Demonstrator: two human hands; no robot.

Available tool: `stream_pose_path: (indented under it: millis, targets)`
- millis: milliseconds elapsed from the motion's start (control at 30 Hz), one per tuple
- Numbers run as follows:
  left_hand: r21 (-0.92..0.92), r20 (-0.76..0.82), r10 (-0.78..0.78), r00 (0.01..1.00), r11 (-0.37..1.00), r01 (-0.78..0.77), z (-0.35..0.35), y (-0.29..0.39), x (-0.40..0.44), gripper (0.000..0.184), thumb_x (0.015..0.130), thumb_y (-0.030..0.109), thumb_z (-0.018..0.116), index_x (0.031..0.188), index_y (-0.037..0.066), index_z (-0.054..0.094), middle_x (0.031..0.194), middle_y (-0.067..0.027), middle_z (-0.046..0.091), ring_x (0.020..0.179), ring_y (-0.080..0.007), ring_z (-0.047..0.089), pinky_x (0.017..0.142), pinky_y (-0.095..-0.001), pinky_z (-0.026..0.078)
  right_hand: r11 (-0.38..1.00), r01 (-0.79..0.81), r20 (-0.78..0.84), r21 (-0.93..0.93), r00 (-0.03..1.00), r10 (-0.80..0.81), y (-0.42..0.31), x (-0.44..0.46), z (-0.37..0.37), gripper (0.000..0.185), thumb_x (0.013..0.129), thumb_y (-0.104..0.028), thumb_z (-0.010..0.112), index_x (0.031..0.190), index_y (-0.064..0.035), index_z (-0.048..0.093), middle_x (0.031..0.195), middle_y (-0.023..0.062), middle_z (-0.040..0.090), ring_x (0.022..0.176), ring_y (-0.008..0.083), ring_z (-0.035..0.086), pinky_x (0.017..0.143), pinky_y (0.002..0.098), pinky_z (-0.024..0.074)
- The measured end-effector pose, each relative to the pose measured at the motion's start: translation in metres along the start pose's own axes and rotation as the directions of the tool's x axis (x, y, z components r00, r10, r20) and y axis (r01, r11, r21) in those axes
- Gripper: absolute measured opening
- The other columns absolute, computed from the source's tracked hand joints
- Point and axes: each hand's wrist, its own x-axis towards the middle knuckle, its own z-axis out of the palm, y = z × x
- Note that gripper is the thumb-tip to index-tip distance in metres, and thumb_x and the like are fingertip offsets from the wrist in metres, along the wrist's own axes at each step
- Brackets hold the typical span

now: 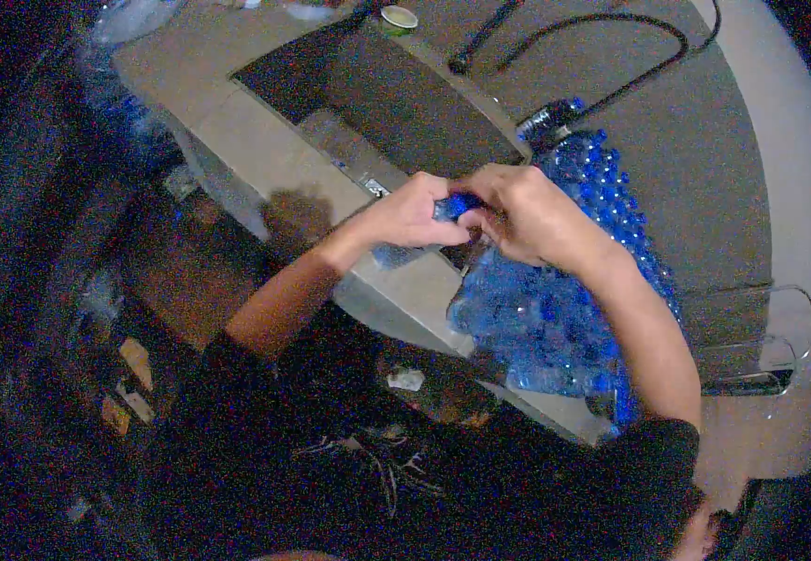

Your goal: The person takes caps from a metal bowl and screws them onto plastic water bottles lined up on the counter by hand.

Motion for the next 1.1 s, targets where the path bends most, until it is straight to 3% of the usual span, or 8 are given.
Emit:
stream_pose_path:
  millis: [300,400,500,567,633,800,867,1100]
  targets:
    - [0.188,-0.531,-0.036,0.847,0.969,0.159,0.053,0.001,-0.009,0.033,0.059,0.022,0.077,0.085,0.007,0.063,0.092,-0.0154,0.066,0.088,-0.0342,0.064,0.076,-0.0420,0.051,0.951,-0.225,-0.184,-0.210,0.965,0.188,0.021,0.002,0.046,0.040,0.079,-0.037,0.068,0.063,-0.0013,0.063,0.062,0.0228,0.061,0.057,0.0406,0.061,0.055,0.0476,0.0488]
    - [0.043,-0.161,0.130,0.978,0.991,-0.124,0.018,-0.005,-0.010,0.058,0.058,0.024,0.086,0.107,0.005,0.061,0.096,-0.0094,0.066,0.091,-0.0266,0.065,0.080,-0.0373,0.051,0.955,-0.183,-0.216,-0.235,0.967,0.132,0.027,0.000,0.047,0.040,0.079,-0.037,0.067,0.060,-0.0016,0.063,0.060,0.0216,0.061,0.055,0.0393,0.061,0.055,0.0469,0.0497]
    - [-0.284,0.412,-0.109,0.905,0.928,0.241,-0.006,-0.027,0.006,0.069,0.055,0.020,0.089,0.115,0.006,0.058,0.102,-0.0038,0.065,0.093,-0.0193,0.061,0.082,-0.0366,0.050,0.948,-0.200,-0.235,-0.247,0.962,0.142,0.020,0.006,0.048,0.043,0.082,-0.038,0.064,0.058,-0.0017,0.064,0.058,0.0212,0.061,0.054,0.0390,0.062,0.054,0.0468,0.0505]
    - [-0.006,-0.257,-0.231,0.938,0.971,0.238,0.036,-0.005,-0.008,0.073,0.055,0.019,0.087,0.119,0.005,0.054,0.105,-0.0105,0.064,0.098,-0.0292,0.062,0.085,-0.0407,0.050,0.865,-0.401,-0.403,-0.301,0.876,0.266,0.022,0.000,0.063,0.045,0.083,-0.039,0.062,0.058,-0.0020,0.064,0.058,0.0214,0.061,0.054,0.0392,0.062,0.054,0.0473,0.0508]
    - [0.296,-0.790,0.059,0.610,0.908,0.296,0.087,-0.008,-0.014,0.068,0.059,0.020,0.081,0.118,0.005,0.052,0.112,-0.0185,0.057,0.107,-0.0379,0.056,0.089,-0.0447,0.047,0.805,-0.517,-0.472,-0.293,0.810,0.348,0.006,0.003,0.068,0.047,0.086,-0.040,0.058,0.058,-0.0024,0.065,0.060,0.0219,0.062,0.056,0.0397,0.063,0.055,0.0484,0.0514]
    - [0.008,-0.257,0.180,0.949,0.983,-0.185,0.013,0.000,-0.006,0.081,0.056,0.021,0.089,0.124,0.002,0.050,0.122,-0.0138,0.058,0.113,-0.0270,0.057,0.094,-0.0363,0.045,0.903,-0.305,-0.312,-0.303,0.927,0.209,0.023,-0.006,0.055,0.041,0.086,-0.037,0.057,0.072,-0.0009,0.069,0.068,0.0220,0.065,0.059,0.0385,0.064,0.058,0.0482,0.0524]
    - [-0.159,0.394,-0.194,0.898,0.948,0.274,-0.009,-0.029,0.015,0.074,0.058,0.019,0.087,0.122,0.003,0.052,0.115,-0.0156,0.063,0.107,-0.0280,0.061,0.091,-0.0373,0.047,0.923,-0.308,-0.404,-0.230,0.893,0.197,0.009,0.002,0.055,0.042,0.086,-0.035,0.056,0.069,-0.0001,0.069,0.070,0.0216,0.066,0.059,0.0379,0.065,0.058,0.0482,0.0524]
    - [0.252,-0.775,0.008,0.632,0.921,0.297,0.085,0.001,-0.007,0.044,0.067,0.014,0.074,0.107,0.008,0.058,0.102,-0.0138,0.064,0.092,-0.0384,0.062,0.077,-0.0449,0.050,0.721,-0.623,-0.527,-0.303,0.740,0.418,-0.010,0.007,0.066,0.046,0.091,-0.033,0.053,0.057,-0.0045,0.066,0.058,0.0184,0.063,0.052,0.0377,0.063,0.056,0.0462,0.0537]
